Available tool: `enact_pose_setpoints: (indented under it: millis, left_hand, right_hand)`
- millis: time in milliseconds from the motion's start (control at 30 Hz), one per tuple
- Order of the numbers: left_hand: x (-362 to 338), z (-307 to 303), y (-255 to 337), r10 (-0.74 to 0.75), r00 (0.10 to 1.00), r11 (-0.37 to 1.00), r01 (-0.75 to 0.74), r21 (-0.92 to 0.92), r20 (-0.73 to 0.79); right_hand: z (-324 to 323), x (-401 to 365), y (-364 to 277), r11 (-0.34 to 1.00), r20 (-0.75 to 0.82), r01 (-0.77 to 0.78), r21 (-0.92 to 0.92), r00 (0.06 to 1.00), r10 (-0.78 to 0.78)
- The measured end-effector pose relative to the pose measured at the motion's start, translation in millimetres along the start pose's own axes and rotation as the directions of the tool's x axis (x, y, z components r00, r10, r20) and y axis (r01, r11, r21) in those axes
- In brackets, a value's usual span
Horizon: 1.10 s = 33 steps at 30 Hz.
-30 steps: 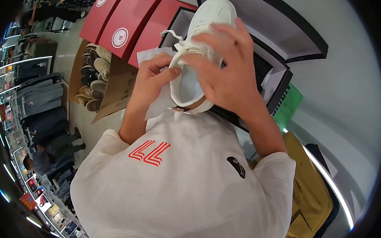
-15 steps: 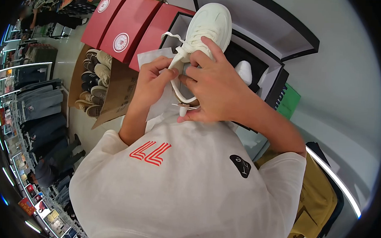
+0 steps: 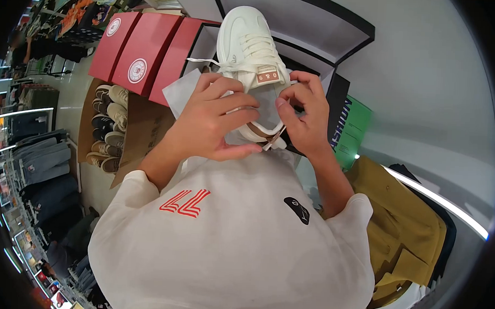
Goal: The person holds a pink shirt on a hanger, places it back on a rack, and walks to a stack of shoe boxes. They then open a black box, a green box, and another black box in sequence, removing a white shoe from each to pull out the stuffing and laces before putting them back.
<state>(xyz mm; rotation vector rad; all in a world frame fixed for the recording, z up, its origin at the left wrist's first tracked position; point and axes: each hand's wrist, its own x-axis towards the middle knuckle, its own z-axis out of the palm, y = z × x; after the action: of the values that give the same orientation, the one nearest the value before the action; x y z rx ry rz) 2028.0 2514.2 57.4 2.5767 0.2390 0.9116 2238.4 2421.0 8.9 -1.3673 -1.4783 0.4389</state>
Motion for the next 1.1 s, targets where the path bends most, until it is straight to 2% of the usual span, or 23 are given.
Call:
enact_pose_setpoints:
  millis: [67,100,133,167,200,267,333,400,467,533,733,800,933,1000,1100]
  left_hand:
    - [7.4,5.4,5.9,0.044,0.986,0.992,-0.062,0.109,0.163]
    - [11.9,7.2,8.3,0.056,0.984,0.993,-0.073,0.096,0.167]
    - [19.0,8.4,8.2,0.093,0.954,0.986,-0.128,0.108,0.284]
    - [25.9,10.4,6.6,0.129,0.909,0.975,-0.189,0.115,0.397]
    - [32.2,13.8,4.2,0.147,0.905,0.973,-0.205,0.107,0.4]
    - [42.7,18.9,1.4,0.12,0.871,0.979,-0.183,0.089,0.476]
    - [43.3,21.2,2.6,0.102,0.858,0.975,-0.187,0.121,0.503]
    - [42.7,22.2,3.5,0.088,0.846,0.971,-0.19,0.142,0.526]
    - [40.5,17.2,1.2,0.018,0.806,0.978,-0.138,0.158,0.591]
    - [38.0,12.9,1.9,0.028,0.799,0.977,-0.149,0.154,0.6]
    - [28.3,12.4,3.4,0.04,0.849,0.976,-0.147,0.163,0.527]
    - [28.0,11.1,4.7,0.022,0.866,0.986,-0.1,0.13,0.5]
    - [24.8,7.8,6.1,0.014,0.873,0.989,-0.085,0.123,0.488]
    - [22.5,5.8,8.5,0.009,0.881,0.992,-0.068,0.108,0.473]
    - [18.3,2.8,8.5,0.001,0.881,0.992,-0.061,0.112,0.473]
  right_hand:
    - [-4.7,-7.5,0.2,0.941,-0.041,-0.247,0.233,0.964,0.263]
    - [0.5,-8.8,-3.2,0.837,-0.062,-0.341,0.428,0.913,0.404]
    - [-3.2,-9.2,-0.3,0.84,-0.078,-0.341,0.423,0.909,0.408]
    - [-7.2,-6.7,2.7,0.833,0.005,-0.407,0.376,0.899,0.437]
    - [-10.5,-4.4,1.7,0.822,0.087,-0.467,0.324,0.88,0.466]
    - [-12.9,-1.9,-0.9,0.827,0.049,-0.481,0.29,0.871,0.49]
    - [-17.7,0.6,10.1,0.838,0.109,-0.485,0.249,0.874,0.474]
    - [-19.8,-0.7,10.9,0.835,0.056,-0.498,0.235,0.864,0.5]
    - [-22.8,0.0,7.3,0.812,0.113,-0.545,0.208,0.838,0.534]
    - [-17.6,-2.7,5.1,0.788,0.078,-0.539,0.297,0.836,0.543]
    - [-18.9,-4.3,5.2,0.79,0.082,-0.536,0.297,0.839,0.538]
    - [-18.7,-4.4,4.9,0.802,0.081,-0.534,0.266,0.842,0.534]
    - [-17.1,-4.6,2.3,0.779,0.111,-0.569,0.264,0.82,0.561]
    - [-14.6,-5.7,1.2,0.798,0.057,-0.538,0.271,0.836,0.545]
    - [-14.5,-4.9,-3.6,0.804,0.067,-0.545,0.239,0.835,0.546]
